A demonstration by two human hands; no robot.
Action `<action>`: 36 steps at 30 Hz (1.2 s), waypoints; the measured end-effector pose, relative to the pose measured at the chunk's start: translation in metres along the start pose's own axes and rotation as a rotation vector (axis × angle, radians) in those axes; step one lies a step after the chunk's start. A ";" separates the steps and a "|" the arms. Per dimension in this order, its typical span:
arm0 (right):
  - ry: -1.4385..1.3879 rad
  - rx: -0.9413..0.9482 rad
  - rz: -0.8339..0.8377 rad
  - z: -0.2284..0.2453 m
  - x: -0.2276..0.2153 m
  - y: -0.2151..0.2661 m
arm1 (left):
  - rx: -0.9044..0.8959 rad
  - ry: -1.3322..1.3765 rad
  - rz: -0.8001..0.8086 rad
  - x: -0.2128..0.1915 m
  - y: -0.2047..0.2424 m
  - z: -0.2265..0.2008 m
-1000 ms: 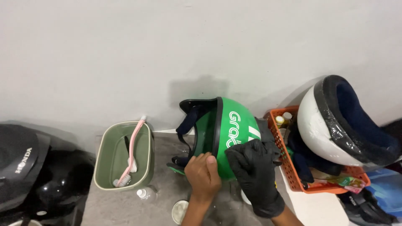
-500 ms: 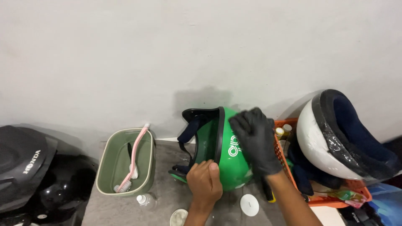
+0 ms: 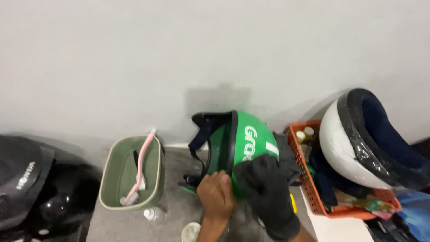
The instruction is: The person cleans a green motorcycle helmet by wiping its exterior and interior surfaces with a black cloth. They also use a small white cup to apply a liquid to the helmet's surface while wearing black gloves.
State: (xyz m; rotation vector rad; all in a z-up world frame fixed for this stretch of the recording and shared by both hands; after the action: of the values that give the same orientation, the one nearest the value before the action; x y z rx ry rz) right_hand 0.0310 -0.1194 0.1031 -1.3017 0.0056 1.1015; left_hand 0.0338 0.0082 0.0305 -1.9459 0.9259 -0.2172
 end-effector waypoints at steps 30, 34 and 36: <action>-0.403 0.598 -0.409 -0.043 -0.019 -0.019 | 0.022 0.086 -0.049 -0.012 -0.004 -0.003; -0.604 0.794 -0.422 -0.070 -0.009 0.028 | -0.028 0.128 -0.097 -0.015 0.003 0.010; -0.805 0.865 -0.472 -0.088 0.000 0.048 | -0.017 0.142 -0.103 -0.015 0.001 0.009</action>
State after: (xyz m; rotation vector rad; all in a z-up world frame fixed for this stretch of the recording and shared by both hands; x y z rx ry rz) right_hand 0.0493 -0.1928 0.0372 -0.0305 -0.3670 0.9649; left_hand 0.0269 0.0242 0.0279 -2.0166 0.9219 -0.4134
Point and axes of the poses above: each hand's wrist, its own y-axis away from the middle knuckle, its own x-axis out of the palm, z = x × y, the point moved 5 cm from there along -y, towards the middle knuckle, and after that the axes turned 15 degrees about -z, right-handed, at the moved point
